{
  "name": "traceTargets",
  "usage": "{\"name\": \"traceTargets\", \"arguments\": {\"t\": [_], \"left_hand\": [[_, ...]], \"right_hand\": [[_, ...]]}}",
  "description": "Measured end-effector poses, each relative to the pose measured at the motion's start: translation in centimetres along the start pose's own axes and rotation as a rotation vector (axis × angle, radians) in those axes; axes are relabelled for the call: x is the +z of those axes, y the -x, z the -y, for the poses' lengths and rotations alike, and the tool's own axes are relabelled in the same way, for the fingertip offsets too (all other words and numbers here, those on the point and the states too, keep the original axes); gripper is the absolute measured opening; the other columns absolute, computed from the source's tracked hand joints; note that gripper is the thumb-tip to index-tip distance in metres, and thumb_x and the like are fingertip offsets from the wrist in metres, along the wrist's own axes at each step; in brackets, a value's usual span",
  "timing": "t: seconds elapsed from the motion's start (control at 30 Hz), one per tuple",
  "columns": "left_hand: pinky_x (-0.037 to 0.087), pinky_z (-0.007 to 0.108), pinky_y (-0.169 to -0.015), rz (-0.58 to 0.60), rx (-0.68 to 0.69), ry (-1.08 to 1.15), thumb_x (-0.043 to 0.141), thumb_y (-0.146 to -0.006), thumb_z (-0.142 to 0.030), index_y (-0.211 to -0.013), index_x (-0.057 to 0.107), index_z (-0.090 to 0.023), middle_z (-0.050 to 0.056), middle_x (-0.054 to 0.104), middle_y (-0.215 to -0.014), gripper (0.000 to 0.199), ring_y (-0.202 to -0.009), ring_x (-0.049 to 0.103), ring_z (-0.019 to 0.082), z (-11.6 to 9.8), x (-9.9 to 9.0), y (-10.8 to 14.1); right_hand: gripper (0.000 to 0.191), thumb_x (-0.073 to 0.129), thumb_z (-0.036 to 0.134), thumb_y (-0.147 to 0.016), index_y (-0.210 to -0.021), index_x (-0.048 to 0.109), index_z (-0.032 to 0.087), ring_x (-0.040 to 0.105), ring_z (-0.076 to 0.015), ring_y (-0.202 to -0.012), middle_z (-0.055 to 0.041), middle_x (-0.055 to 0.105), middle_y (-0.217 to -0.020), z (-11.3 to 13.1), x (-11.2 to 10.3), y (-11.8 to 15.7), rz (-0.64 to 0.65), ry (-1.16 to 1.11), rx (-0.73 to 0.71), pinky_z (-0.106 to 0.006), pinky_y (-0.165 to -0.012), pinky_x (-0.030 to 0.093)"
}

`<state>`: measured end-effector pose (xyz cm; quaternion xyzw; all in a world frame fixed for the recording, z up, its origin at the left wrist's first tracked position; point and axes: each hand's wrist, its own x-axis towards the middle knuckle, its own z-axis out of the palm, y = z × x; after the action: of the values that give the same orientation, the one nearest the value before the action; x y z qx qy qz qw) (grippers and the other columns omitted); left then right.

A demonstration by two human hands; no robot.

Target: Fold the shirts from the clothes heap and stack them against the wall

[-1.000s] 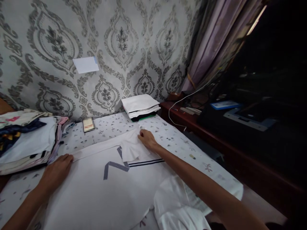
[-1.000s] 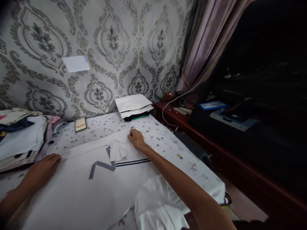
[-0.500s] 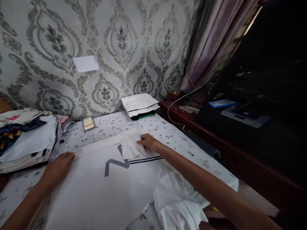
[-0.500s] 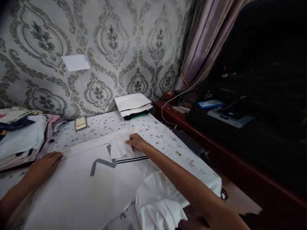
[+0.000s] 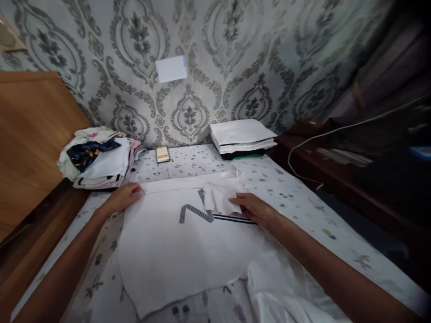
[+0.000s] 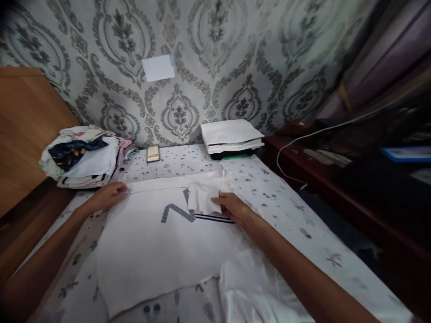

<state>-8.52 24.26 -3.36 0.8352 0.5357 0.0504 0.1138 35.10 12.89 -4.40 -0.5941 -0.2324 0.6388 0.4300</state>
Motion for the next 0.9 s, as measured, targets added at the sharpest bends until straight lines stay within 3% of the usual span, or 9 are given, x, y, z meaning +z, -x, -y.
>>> {"name": "traceTargets", "arguments": {"t": [0.13,0.3,0.4,0.5,0.6,0.7,0.77,0.83,0.9], "left_hand": [[0.050,0.037,-0.090,-0.078,0.013,-0.163,0.045,-0.088,-0.038,-0.127,0.059,-0.022,0.009,0.067,-0.119,0.044,-0.108,0.064,0.027,-0.5,0.8,0.4],[0.051,0.039,-0.087,-0.078,0.134,-0.356,0.033,-0.095,-0.025,-0.107,0.068,-0.022,0.011,0.068,-0.108,0.037,-0.106,0.064,0.027,-2.3,1.6,-0.5],[0.052,0.038,-0.083,-0.119,0.117,-0.358,0.031,-0.096,-0.026,-0.105,0.069,-0.021,0.011,0.068,-0.109,0.039,-0.106,0.064,0.027,-2.6,1.0,-0.7],[0.052,0.037,-0.081,-0.189,0.066,-0.300,0.030,-0.097,-0.031,-0.110,0.068,-0.022,0.009,0.068,-0.113,0.041,-0.105,0.065,0.026,-2.3,0.4,-0.2],[0.051,0.037,-0.082,-0.137,0.072,-0.259,0.029,-0.096,-0.035,-0.105,0.069,-0.023,0.008,0.069,-0.110,0.043,-0.103,0.065,0.026,-2.1,0.4,0.5],[0.051,0.039,-0.085,-0.059,0.071,-0.253,0.028,-0.095,-0.036,-0.099,0.069,-0.023,0.008,0.071,-0.107,0.044,-0.103,0.065,0.027,-1.8,0.8,0.9],[0.051,0.040,-0.087,-0.044,0.050,-0.256,0.028,-0.094,-0.036,-0.098,0.068,-0.023,0.007,0.071,-0.107,0.043,-0.104,0.065,0.027,-1.7,0.8,0.9],[0.051,0.041,-0.088,-0.058,0.020,-0.255,0.029,-0.093,-0.037,-0.099,0.068,-0.024,0.006,0.072,-0.108,0.041,-0.104,0.065,0.028,-1.9,0.6,0.6],[0.051,0.041,-0.090,-0.113,0.002,-0.224,0.030,-0.092,-0.038,-0.102,0.067,-0.024,0.006,0.072,-0.111,0.040,-0.104,0.065,0.028,-2.6,0.5,0.0]], "right_hand": [[0.036,0.076,0.005,-0.072,-0.066,0.045,0.022,0.050,-0.0083,-0.047,0.0082,0.047,-0.052,0.0,0.3,0.6,0.042,-0.084,-0.027,-0.024,-0.054,0.063],[0.028,0.069,0.000,-0.076,-0.069,0.050,0.019,0.060,-0.0098,-0.058,0.0054,0.056,-0.062,-0.1,1.0,1.3,0.001,-0.220,-0.069,-0.027,-0.062,0.066],[0.026,0.068,-0.003,-0.077,-0.073,0.053,0.018,0.063,-0.0095,-0.061,0.0055,0.058,-0.067,0.0,1.0,1.3,0.006,-0.305,-0.070,-0.027,-0.069,0.066],[0.030,0.071,-0.002,-0.076,-0.073,0.050,0.019,0.066,-0.0098,-0.060,0.0072,0.054,-0.064,-0.1,0.4,1.2,-0.002,-0.292,-0.005,-0.021,-0.066,0.065],[0.033,0.074,0.003,-0.077,-0.071,0.046,0.020,0.070,-0.0132,-0.058,0.0076,0.053,-0.058,-0.6,-0.6,1.3,0.001,-0.145,0.054,-0.020,-0.059,0.062],[0.028,0.072,0.017,-0.083,-0.068,0.049,0.019,0.071,-0.0157,-0.058,-0.0015,0.064,-0.059,-0.7,-2.1,1.4,0.081,0.141,0.077,-0.017,-0.046,0.054],[0.027,0.068,0.026,-0.087,-0.065,0.054,0.017,0.066,-0.0137,-0.050,-0.0060,0.069,-0.061,-0.1,-3.3,1.1,0.094,0.396,0.016,-0.017,-0.040,0.045],[0.026,0.063,0.026,-0.088,-0.064,0.058,0.017,0.061,-0.0124,-0.045,-0.0041,0.069,-0.058,1.0,-4.2,0.4,-0.039,0.666,-0.150,-0.019,-0.043,0.043],[0.019,0.059,0.022,-0.089,-0.072,0.065,0.018,0.067,-0.0165,-0.057,-0.0044,0.072,-0.065,2.5,-4.3,-0.7,-0.261,0.909,-0.385,-0.025,-0.057,0.051]]}}
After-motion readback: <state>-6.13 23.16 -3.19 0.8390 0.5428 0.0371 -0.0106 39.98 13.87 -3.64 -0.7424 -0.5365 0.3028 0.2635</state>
